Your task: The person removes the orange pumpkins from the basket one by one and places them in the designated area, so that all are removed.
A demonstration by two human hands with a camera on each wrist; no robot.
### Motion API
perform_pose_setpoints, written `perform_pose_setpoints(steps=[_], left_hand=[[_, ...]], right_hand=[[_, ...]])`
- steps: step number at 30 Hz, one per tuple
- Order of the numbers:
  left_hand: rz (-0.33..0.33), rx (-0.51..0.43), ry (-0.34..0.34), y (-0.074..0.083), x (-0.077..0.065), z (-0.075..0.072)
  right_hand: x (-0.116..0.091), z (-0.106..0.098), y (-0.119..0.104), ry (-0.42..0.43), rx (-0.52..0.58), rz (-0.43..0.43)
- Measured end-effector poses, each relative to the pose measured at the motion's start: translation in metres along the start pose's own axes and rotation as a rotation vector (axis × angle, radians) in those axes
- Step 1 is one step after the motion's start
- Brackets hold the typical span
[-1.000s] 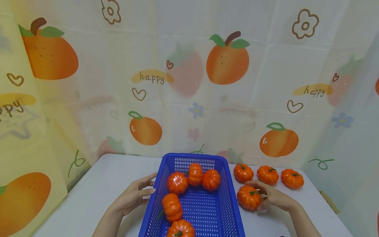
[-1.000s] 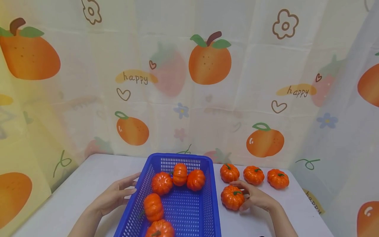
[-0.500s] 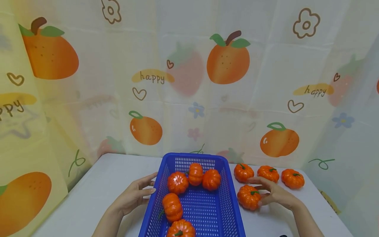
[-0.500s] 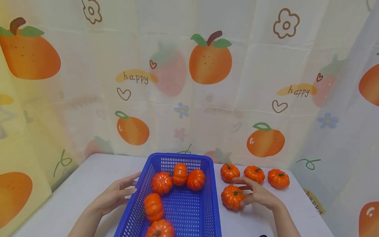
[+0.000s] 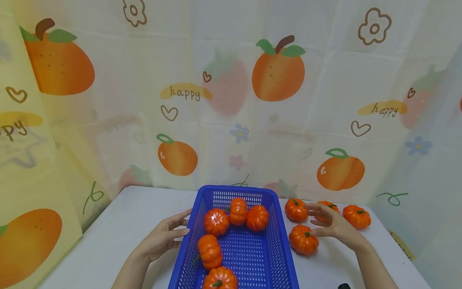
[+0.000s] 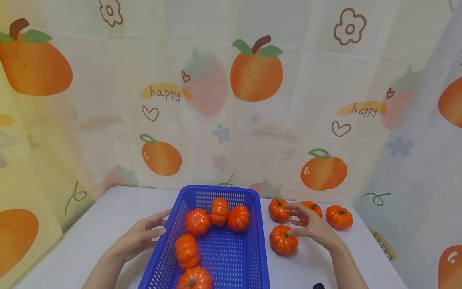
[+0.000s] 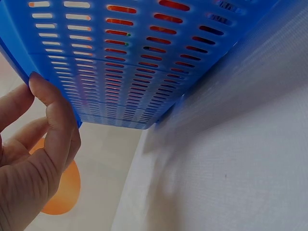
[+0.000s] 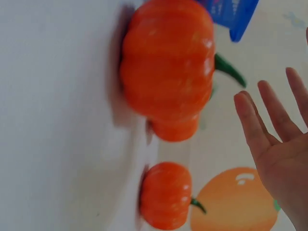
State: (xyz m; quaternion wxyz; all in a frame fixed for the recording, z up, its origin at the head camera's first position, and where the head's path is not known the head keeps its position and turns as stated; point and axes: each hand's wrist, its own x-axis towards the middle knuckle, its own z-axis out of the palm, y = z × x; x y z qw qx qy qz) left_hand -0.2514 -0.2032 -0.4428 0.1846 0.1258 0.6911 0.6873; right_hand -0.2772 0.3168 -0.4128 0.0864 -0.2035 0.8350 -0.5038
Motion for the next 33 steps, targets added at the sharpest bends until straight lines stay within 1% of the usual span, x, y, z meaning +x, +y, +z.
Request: perform_pose_setpoints(steps=[6, 12, 18, 22, 26, 30, 33], left_hand=[[-0.006, -0.009, 0.001, -0.001, 0.000, 0.001], [-0.010, -0.010, 0.002, -0.002, -0.001, 0.001], [-0.005, -0.009, -0.004, -0.001, -0.001, 0.001], [-0.006, -0.005, -0.003, -0.001, -0.001, 0.001], [-0.008, -0.005, -0.002, 0.000, 0.000, 0.000], [-0.006, 0.000, -0.001, -0.001, 0.000, 0.000], [-0.011, 0.003, 0.002, 0.000, 0.000, 0.000]], right_hand=[[0.003, 0.015, -0.017, -0.050, 0.088, -0.073], [0.011, 0.033, -0.032, -0.108, 0.099, -0.175], [0.017, 0.049, -0.048, -0.190, 0.109, -0.267], [0.020, 0.061, -0.057, -0.252, 0.123, -0.307], [0.025, 0.075, -0.065, -0.329, 0.152, -0.327], [0.027, 0.092, -0.075, -0.410, 0.203, -0.323], [0.027, 0.105, -0.084, -0.463, 0.197, -0.319]])
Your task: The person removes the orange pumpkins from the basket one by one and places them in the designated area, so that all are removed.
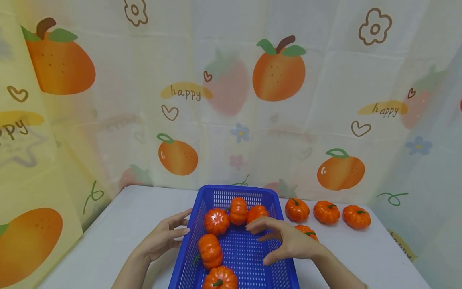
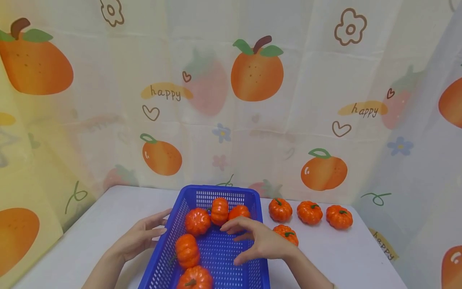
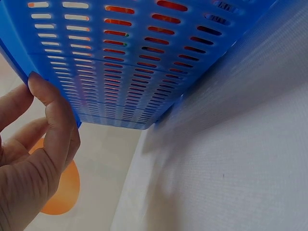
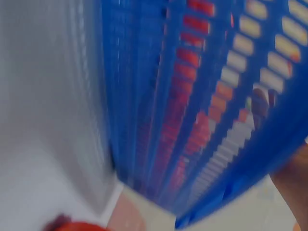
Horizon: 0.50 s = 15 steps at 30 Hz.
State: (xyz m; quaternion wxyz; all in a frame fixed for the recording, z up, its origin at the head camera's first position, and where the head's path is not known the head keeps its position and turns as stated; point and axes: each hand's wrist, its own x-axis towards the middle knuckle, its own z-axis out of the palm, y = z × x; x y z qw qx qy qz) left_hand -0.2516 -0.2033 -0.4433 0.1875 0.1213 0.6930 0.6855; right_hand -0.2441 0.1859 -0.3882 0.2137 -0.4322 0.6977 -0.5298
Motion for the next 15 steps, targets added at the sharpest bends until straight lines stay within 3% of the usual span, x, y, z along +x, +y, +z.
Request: perform_pose_setpoints(steps=[10, 15], left_hand=[[0.006, -0.007, 0.003, 0.000, -0.002, 0.000], [0.010, -0.016, -0.002, 0.000, -0.001, 0.001]], right_hand=[[0.027, 0.038, -0.005, -0.131, -0.082, 0.160], [0.036, 0.050, -0.001, -0.181, -0.095, 0.173]])
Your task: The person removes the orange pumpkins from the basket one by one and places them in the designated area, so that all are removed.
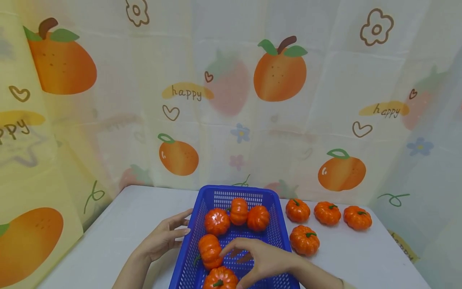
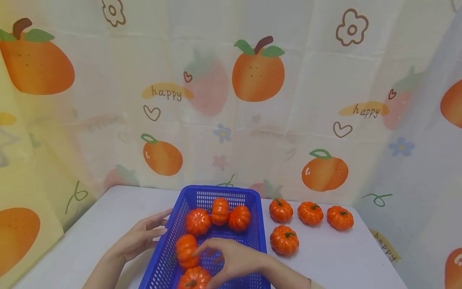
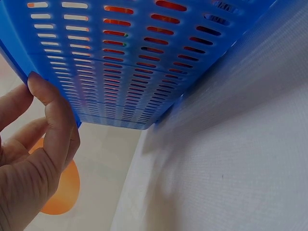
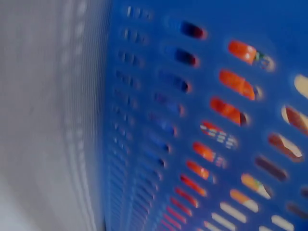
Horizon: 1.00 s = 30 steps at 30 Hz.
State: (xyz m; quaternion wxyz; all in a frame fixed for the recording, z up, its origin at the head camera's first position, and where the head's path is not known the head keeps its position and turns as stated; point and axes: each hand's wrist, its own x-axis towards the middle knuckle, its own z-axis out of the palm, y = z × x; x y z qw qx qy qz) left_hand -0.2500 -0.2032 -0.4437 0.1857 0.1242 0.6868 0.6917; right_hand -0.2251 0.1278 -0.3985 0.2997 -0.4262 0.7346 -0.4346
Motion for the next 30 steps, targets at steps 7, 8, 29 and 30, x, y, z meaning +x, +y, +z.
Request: perform_pose_setpoints(steps=[7, 8, 29, 30], left_hand=[[-0.003, 0.002, -0.001, -0.001, 0.001, 0.001], [-0.006, 0.002, 0.003, -0.001, 0.001, 0.001], [-0.004, 0.010, 0.007, -0.001, 0.001, -0.001], [-0.003, 0.010, 0.005, -0.001, 0.001, -0.001]], right_hand=[[0.008, 0.007, 0.010, -0.114, 0.066, 0.020], [0.009, 0.007, 0.011, -0.128, 0.072, 0.023], [0.009, 0.006, 0.015, -0.141, -0.324, 0.049], [0.008, 0.007, 0.014, -0.129, -0.372, 0.057]])
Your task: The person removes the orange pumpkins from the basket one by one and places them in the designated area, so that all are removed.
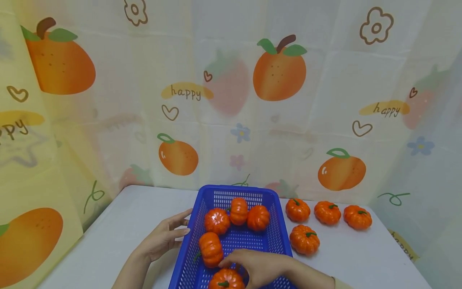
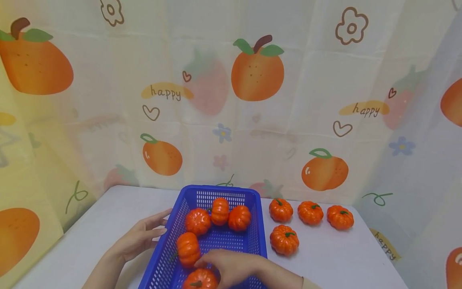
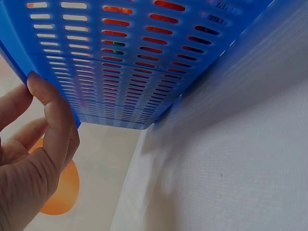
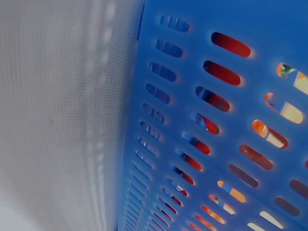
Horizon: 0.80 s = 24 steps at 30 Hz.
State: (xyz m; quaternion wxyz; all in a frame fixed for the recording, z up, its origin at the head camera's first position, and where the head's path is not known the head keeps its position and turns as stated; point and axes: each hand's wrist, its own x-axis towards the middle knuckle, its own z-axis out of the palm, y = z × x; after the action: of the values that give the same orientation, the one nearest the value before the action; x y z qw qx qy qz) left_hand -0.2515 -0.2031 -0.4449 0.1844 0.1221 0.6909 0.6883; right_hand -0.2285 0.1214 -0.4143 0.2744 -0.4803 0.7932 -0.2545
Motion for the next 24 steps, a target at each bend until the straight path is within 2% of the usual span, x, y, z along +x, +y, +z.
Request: perform_pose_setpoints(steps=[4, 9, 15, 21, 24], left_hand=[[0.000, -0.003, -0.004, 0.0006, -0.0001, 0.0004], [-0.001, -0.002, -0.003, 0.0010, -0.0005, 0.0003], [0.000, 0.001, -0.008, 0.0013, 0.0001, -0.0002], [-0.018, 0.010, 0.007, 0.0021, 0.0006, 0.0005], [-0.014, 0.015, 0.003, 0.0020, 0.0005, 0.0007]], right_hand=[[-0.0002, 0.0009, -0.0032, 0.042, -0.096, 0.039], [0.0008, 0.0021, -0.0027, 0.038, -0.080, 0.059], [0.0020, 0.0034, 0.0005, 0.002, 0.000, 0.067], [0.0000, 0.0016, -0.0030, 0.036, -0.081, 0.039], [-0.0033, -0.0025, -0.0057, 0.062, -0.070, 0.035]])
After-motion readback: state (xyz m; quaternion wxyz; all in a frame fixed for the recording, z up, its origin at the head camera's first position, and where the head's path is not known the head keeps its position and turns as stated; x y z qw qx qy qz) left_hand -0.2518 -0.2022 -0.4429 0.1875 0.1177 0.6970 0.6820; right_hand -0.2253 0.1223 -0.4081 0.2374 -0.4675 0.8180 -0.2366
